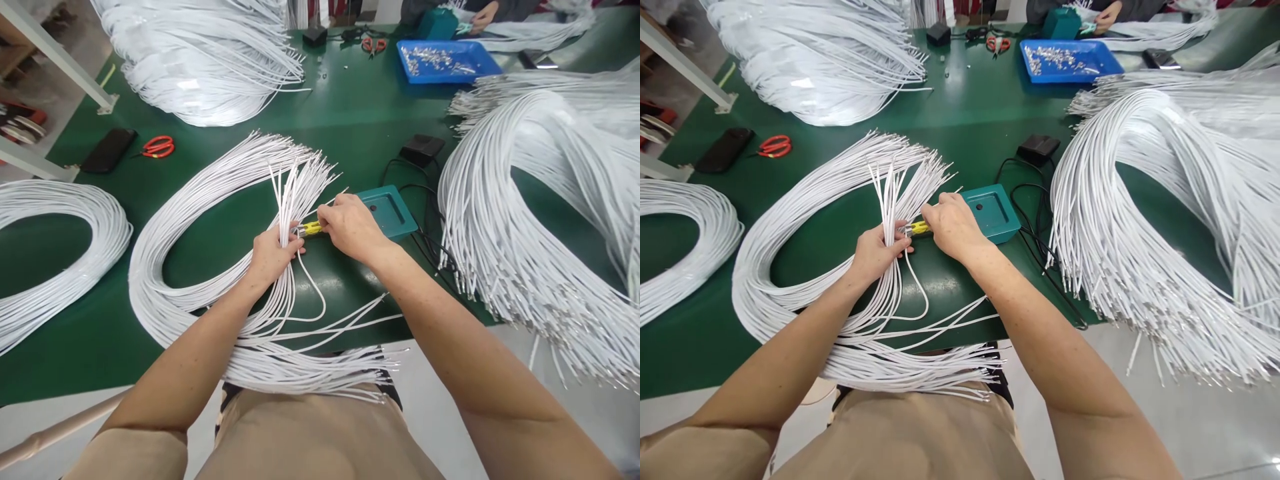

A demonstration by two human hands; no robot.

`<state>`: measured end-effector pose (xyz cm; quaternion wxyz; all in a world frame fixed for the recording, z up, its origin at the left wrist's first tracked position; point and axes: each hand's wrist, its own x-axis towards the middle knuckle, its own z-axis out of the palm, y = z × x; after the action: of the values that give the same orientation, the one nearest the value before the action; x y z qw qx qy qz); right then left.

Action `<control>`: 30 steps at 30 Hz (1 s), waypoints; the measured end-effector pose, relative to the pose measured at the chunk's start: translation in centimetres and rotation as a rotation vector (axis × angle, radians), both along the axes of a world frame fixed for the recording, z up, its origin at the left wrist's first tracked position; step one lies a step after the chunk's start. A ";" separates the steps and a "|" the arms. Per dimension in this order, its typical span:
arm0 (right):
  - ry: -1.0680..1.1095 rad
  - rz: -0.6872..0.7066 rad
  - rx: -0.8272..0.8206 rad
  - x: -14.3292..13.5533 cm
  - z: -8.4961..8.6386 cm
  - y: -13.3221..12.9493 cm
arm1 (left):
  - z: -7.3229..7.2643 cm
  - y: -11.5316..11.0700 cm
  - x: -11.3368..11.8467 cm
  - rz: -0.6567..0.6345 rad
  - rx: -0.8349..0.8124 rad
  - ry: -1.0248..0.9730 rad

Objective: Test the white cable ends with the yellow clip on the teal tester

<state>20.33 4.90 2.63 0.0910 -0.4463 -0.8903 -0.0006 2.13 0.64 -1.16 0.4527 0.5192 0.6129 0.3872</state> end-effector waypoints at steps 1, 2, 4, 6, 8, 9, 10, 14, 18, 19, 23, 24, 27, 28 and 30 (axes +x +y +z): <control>-0.002 0.004 -0.002 0.0 0.3 -0.2 | 0.0 0.0 0.0 -0.002 0.000 0.003; 0.008 0.000 0.007 0.1 0.5 -0.3 | 0.0 0.0 0.0 -0.004 -0.001 0.004; 0.049 -0.069 0.063 0.5 0.7 -0.7 | 0.1 0.0 -0.1 -0.011 -0.004 -0.001; 0.083 -0.216 0.138 1.0 0.4 -0.9 | 0.1 0.0 -0.2 -0.027 -0.006 0.000; 0.093 -0.342 0.179 1.5 -0.2 -1.0 | 0.2 0.0 -0.3 -0.047 -0.001 0.020; 0.093 -0.371 0.182 1.7 -0.6 -1.0 | 0.2 0.0 -0.4 -0.051 -0.001 0.030; 0.092 -0.382 0.177 1.9 -0.9 -0.9 | 0.2 0.0 -0.5 -0.052 -0.004 0.033; 0.121 -0.386 0.187 1.7 -0.9 -1.0 | 0.5 -0.2 -0.7 -0.037 -0.031 -0.054; 0.269 -0.260 0.156 -0.8 0.7 -4.0 | 0.9 -0.7 -1.3 -0.038 -0.056 -0.188; 0.300 -0.176 0.099 -1.8 1.0 -5.2 | 0.9 -0.8 -1.5 -0.041 -0.067 -0.214; 0.226 0.189 -0.100 -5.2 1.0 -10.1 | 1.2 -1.1 -1.9 -0.059 -0.115 -0.332; 0.168 0.200 -0.145 -5.7 0.8 -11.0 | 1.4 -1.2 -1.9 -0.072 -0.119 -0.363; 0.002 0.066 -0.303 -6.1 0.4 -12.8 | 1.9 -1.5 -1.8 -0.089 -0.134 -0.431; -0.031 0.014 -0.367 -5.9 0.4 -13.1 | 2.1 -1.6 -1.8 -0.080 -0.148 -0.447; -0.056 -0.013 -0.501 -5.2 1.0 -13.1 | 2.3 -1.8 -1.8 -0.062 -0.176 -0.451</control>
<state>15.12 -8.19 3.62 -0.0470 -0.4605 -0.8618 0.2072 0.31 -1.11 1.15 0.6333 0.3968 0.5113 0.4244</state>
